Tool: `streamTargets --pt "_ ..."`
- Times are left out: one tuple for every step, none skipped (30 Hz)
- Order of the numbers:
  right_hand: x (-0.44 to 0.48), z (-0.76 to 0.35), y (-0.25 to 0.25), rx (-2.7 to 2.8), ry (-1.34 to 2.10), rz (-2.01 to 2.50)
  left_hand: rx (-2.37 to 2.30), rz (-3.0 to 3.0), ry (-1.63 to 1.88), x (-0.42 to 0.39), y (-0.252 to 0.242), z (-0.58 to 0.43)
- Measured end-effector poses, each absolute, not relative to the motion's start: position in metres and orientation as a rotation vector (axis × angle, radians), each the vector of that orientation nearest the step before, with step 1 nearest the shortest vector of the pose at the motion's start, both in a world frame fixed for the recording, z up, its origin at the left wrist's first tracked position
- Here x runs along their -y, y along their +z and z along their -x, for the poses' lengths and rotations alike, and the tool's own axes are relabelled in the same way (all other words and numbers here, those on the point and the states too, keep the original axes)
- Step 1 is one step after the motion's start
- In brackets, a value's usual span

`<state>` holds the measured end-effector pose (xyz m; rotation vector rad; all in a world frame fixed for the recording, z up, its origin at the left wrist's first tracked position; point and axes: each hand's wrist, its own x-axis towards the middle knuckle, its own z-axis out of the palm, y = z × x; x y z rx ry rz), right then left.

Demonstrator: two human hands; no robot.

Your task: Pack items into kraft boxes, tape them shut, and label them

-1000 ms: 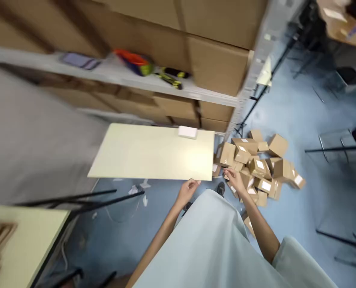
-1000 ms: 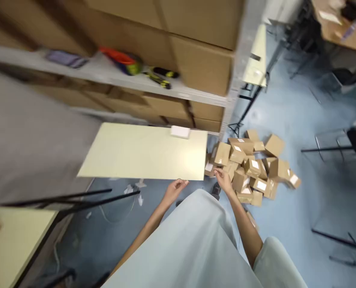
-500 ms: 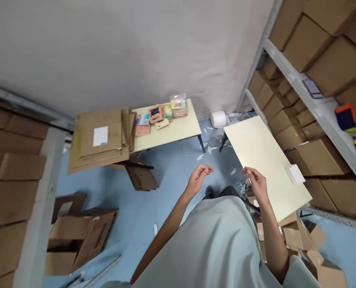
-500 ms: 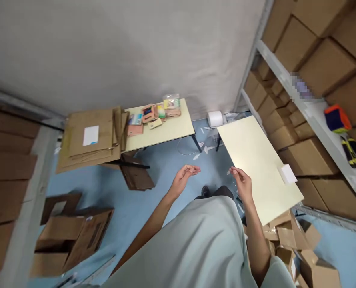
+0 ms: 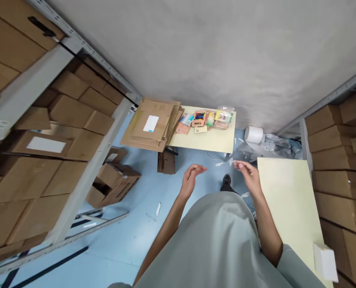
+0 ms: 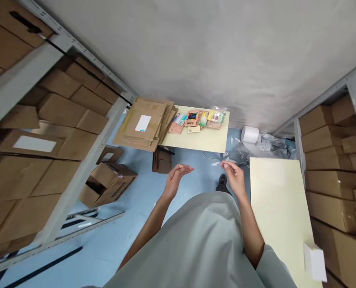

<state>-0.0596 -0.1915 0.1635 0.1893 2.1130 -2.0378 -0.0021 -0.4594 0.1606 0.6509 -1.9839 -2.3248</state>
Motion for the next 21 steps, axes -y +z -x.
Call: streamTargets --pt "0.198 0.077 0.164 -2.073 -2.026 -0.142 1.955 -0.687 -2.289 0.461 0.162 0.012" --pt "0.205 0.093 0.164 -2.03 -2.014 -0.094 1.925 -0.719 -2.255 0.462 0.163 0.02" --pt "0.211 0.109 0.164 -1.988 -2.001 -0.048 1.898 -0.749 -2.222 0.462 0.163 0.028" --pt "0.218 0.123 0.164 -1.949 -1.985 -0.003 1.872 -0.776 -2.19 0.463 0.164 0.035" --pt "0.225 0.137 0.162 -1.915 -1.965 0.04 1.85 -0.8 -2.162 0.464 0.164 0.041" --pt "0.232 0.15 0.161 -1.884 -1.943 0.08 1.835 -0.82 -2.139 0.465 0.163 0.046" --pt "0.239 0.162 0.159 -1.858 -1.923 0.113 1.824 -0.841 -2.118 0.468 0.162 0.051" --pt "0.247 0.173 0.158 -1.837 -1.904 0.139 1.817 -0.861 -2.101 0.471 0.161 0.055" --pt "0.255 0.184 0.156 -1.818 -1.888 0.158 1.811 -0.885 -2.084 0.476 0.16 0.059" --pt "0.264 0.193 0.154 -1.802 -1.874 0.173 1.803 -0.913 -2.064 0.482 0.157 0.062" --pt "0.273 0.202 0.151 -1.787 -1.862 0.184 1.793 -0.944 -2.045 0.49 0.154 0.066" --pt "0.282 0.21 0.148 -1.776 -1.853 0.189 1.779 -0.976 -2.024 0.498 0.15 0.071" --pt "0.291 0.218 0.145 -1.768 -1.845 0.191 1.762 -1.005 -2.007 0.508 0.145 0.076" --pt "0.301 0.224 0.142 -1.763 -1.837 0.188 1.747 -1.03 -1.996 0.518 0.14 0.082" --pt "0.31 0.231 0.138 -1.764 -1.829 0.18 1.734 -1.048 -1.992 0.528 0.134 0.089" --pt "0.32 0.237 0.134 -1.77 -1.82 0.167 1.726 -1.061 -1.996 0.539 0.129 0.097" --pt "0.33 0.242 0.13 -1.781 -1.809 0.152 1.722 -1.066 -2.005 0.55 0.123 0.106" --pt "0.34 0.246 0.126 -1.795 -1.798 0.135 1.72 -1.067 -2.021 0.561 0.119 0.116" --pt "0.35 0.25 0.123 -1.811 -1.787 0.118 1.724 -1.063 -2.043 0.572 0.115 0.126" --pt "0.359 0.254 0.119 -1.828 -1.782 0.099 1.734 -1.053 -2.069 0.583 0.112 0.136" --pt "0.369 0.258 0.115 -1.847 -1.78 0.079 1.749 -1.038 -2.099 0.594 0.109 0.146"
